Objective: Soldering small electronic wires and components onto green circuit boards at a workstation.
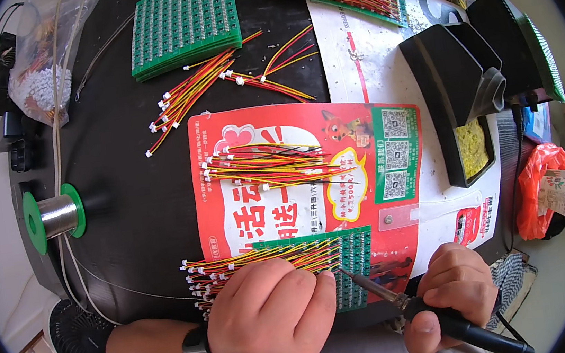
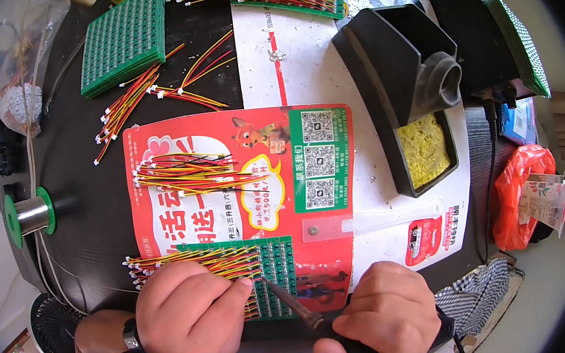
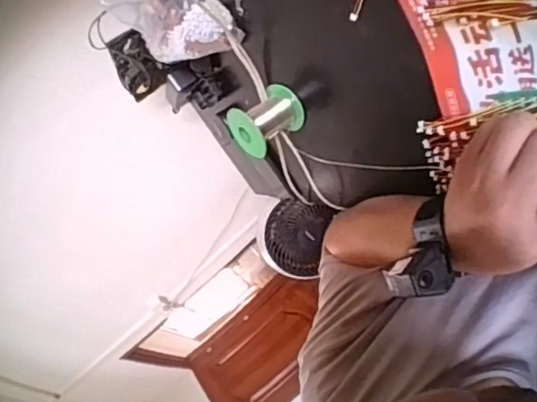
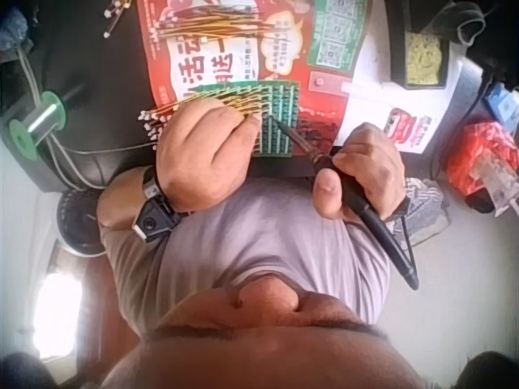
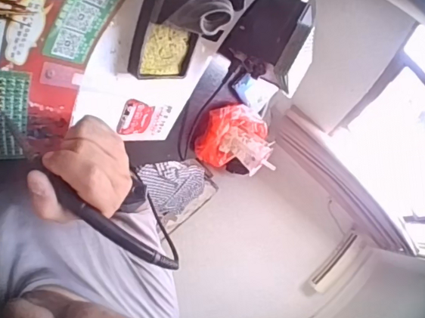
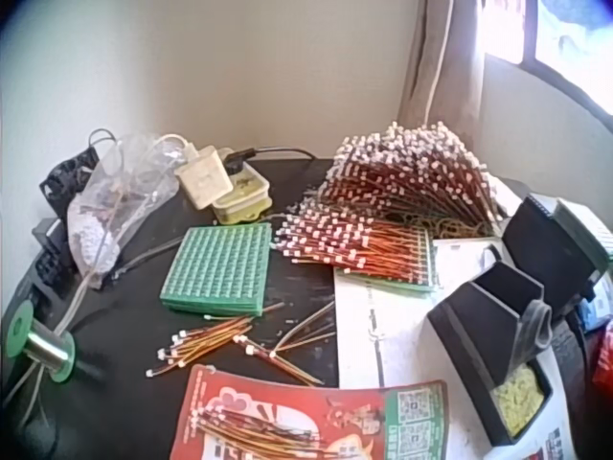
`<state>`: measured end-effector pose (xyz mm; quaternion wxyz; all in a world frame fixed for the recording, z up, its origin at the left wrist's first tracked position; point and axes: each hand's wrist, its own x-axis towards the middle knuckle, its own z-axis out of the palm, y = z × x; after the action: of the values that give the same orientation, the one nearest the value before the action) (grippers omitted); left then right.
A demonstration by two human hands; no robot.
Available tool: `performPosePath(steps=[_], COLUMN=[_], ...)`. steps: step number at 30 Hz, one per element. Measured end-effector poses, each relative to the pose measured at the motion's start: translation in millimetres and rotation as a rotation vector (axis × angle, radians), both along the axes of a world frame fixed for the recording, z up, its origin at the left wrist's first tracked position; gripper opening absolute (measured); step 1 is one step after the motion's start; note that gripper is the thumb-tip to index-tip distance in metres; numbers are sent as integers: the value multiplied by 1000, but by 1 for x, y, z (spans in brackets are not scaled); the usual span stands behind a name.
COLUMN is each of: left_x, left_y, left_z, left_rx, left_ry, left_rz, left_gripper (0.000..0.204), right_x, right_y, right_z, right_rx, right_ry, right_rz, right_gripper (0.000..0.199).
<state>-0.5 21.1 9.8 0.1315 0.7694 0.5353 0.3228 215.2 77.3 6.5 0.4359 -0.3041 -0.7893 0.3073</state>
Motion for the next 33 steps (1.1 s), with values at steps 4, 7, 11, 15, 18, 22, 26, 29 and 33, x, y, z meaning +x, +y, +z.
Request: performPosePath(steps=[4,7,11,15,18,22,26,29,33], left_x=[0,1,0,1,-1,-1,-4,-11,-49], left_y=[0,-2,-6,-1,0,5,4,4,22], left_z=[0,-1,-8,0,1,5,5,12,25], left_rx=[3,3,18,11,-9,-19,-33,-84,-25], left_ry=[-7,-4,-6,7,30,23,33,-50,80], left_rz=[-4,7,13,-9,-15,-49,-61,-5,364], left_gripper=[23,23,22,21,21,21,20,17,16], right_x=[2,2,1,2,5,4,2,1,-1], right_y=[0,0,1,0,-3,-7,-7,-8,-11], right_z=[3,2,0,4,-4,-2,-4,-5,-6], right_rx=[6,-4,1,11,12,13,15,24,18], right_ry=[-24,-25,-25,-29,64,72,78,96,91], right_rz=[12,20,13,9,-28,-96,-107,-133,-177], right_gripper=[28,29,30,30,29,28,29,30,32])
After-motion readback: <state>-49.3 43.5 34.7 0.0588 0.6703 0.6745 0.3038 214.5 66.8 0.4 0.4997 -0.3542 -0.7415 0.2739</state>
